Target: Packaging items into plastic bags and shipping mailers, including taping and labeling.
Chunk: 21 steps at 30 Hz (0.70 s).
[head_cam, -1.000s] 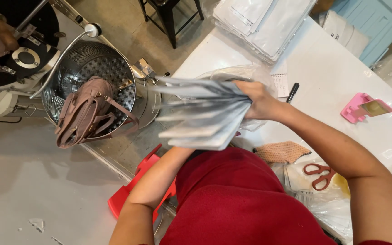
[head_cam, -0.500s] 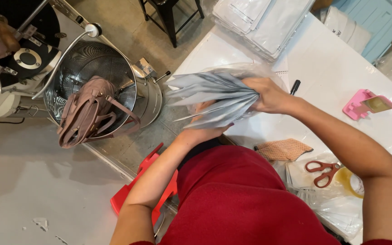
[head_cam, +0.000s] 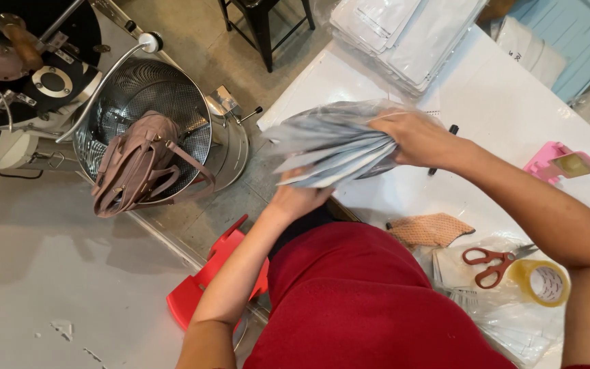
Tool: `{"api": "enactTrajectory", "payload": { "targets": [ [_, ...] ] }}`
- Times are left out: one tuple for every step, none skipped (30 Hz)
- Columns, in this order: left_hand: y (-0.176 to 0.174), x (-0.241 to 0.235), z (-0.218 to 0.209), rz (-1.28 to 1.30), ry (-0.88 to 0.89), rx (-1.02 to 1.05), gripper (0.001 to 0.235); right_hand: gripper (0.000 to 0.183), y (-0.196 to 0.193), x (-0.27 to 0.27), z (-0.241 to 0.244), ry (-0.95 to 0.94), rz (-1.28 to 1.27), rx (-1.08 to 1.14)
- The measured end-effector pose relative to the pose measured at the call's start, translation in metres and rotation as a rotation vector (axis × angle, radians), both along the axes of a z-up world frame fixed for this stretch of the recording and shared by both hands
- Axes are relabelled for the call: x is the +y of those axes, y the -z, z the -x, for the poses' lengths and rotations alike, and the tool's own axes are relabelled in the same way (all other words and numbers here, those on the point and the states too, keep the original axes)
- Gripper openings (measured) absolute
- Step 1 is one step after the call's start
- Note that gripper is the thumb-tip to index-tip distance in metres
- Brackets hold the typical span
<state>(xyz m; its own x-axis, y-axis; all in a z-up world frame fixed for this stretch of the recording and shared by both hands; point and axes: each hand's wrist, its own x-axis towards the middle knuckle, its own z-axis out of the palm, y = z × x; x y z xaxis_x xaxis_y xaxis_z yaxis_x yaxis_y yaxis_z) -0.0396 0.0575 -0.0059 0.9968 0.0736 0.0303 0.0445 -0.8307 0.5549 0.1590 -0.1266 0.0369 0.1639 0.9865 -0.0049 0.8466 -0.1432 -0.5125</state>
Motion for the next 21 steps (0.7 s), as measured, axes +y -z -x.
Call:
{"api": "enactTrajectory", "payload": {
  "targets": [
    [-0.011, 0.005, -0.001, 0.014, -0.005, -0.129, 0.041, 0.057, 0.008, 0.0, -0.005, 0.013, 0.055, -0.049],
    [-0.023, 0.01, -0.003, 0.028, -0.01, -0.258, 0.037, 0.064, 0.016, -0.001, -0.01, 0.027, 0.109, -0.097],
    [-0.017, 0.008, 0.0, 0.029, -0.01, -0.257, 0.037, 0.064, 0.012, 0.004, -0.007, 0.026, 0.111, -0.096],
    [-0.01, 0.007, 0.003, 0.025, -0.028, -0.243, 0.039, 0.066, 0.008, 0.009, -0.005, 0.014, 0.14, -0.057],
    [-0.004, 0.008, 0.003, 0.017, -0.044, -0.236, 0.042, 0.069, 0.003, 0.016, -0.004, 0.004, 0.164, -0.023],
    [-0.018, 0.007, 0.001, 0.014, -0.042, -0.241, 0.042, 0.069, -0.021, 0.027, 0.008, 0.006, 0.161, -0.028],
    [-0.032, 0.005, 0.0, 0.104, -0.007, -0.306, 0.037, 0.083, -0.045, 0.037, 0.022, -0.02, 0.065, 0.126],
    [-0.046, 0.002, -0.001, 0.193, 0.029, -0.369, 0.032, 0.097, -0.068, 0.046, 0.035, -0.046, -0.033, 0.278],
    [-0.03, 0.004, 0.004, 0.197, 0.033, -0.368, 0.032, 0.097, -0.064, 0.054, 0.04, -0.041, -0.03, 0.279],
    [-0.013, 0.006, 0.008, 0.194, 0.022, -0.122, 0.042, 0.101, -0.06, 0.062, 0.045, -0.072, -0.129, 0.269],
    [0.003, 0.011, 0.01, 0.182, 0.007, 0.117, 0.053, 0.105, -0.058, 0.073, 0.048, -0.11, -0.232, 0.252],
    [0.014, 0.013, 0.007, 0.18, 0.006, 0.112, 0.053, 0.105, -0.068, 0.082, 0.051, -0.111, -0.233, 0.246],
    [0.024, 0.014, 0.007, 0.165, -0.008, 0.067, 0.048, 0.094, -0.077, 0.09, 0.056, -0.163, -0.207, 0.219],
    [0.035, 0.015, 0.007, 0.151, -0.022, 0.022, 0.044, 0.084, -0.086, 0.098, 0.061, -0.215, -0.181, 0.191],
    [0.046, 0.015, 0.004, 0.15, -0.024, 0.019, 0.044, 0.084, -0.071, 0.102, 0.059, -0.218, -0.182, 0.189],
    [0.057, 0.015, 0.0, 0.127, -0.044, -0.051, 0.04, 0.063, -0.056, 0.105, 0.058, -0.235, -0.19, 0.057],
    [0.068, 0.014, -0.001, 0.105, -0.066, -0.117, 0.038, 0.045, -0.039, 0.108, 0.057, -0.253, -0.196, -0.069],
    [0.079, 0.015, -0.002, 0.105, -0.072, -0.116, 0.038, 0.045, -0.043, 0.107, 0.055, -0.258, -0.196, -0.067],
    [0.09, 0.015, 0.0, 0.083, -0.094, -0.177, 0.039, 0.04, -0.046, 0.106, 0.055, -0.26, -0.2, -0.071],
    [0.102, 0.016, 0.002, 0.061, -0.116, -0.238, 0.043, 0.037, -0.05, 0.104, 0.056, -0.262, -0.204, -0.075],
    [0.087, 0.016, 0.003, 0.06, -0.123, -0.236, 0.043, 0.037, -0.049, 0.101, 0.054, -0.269, -0.204, -0.071]
  ]
}}
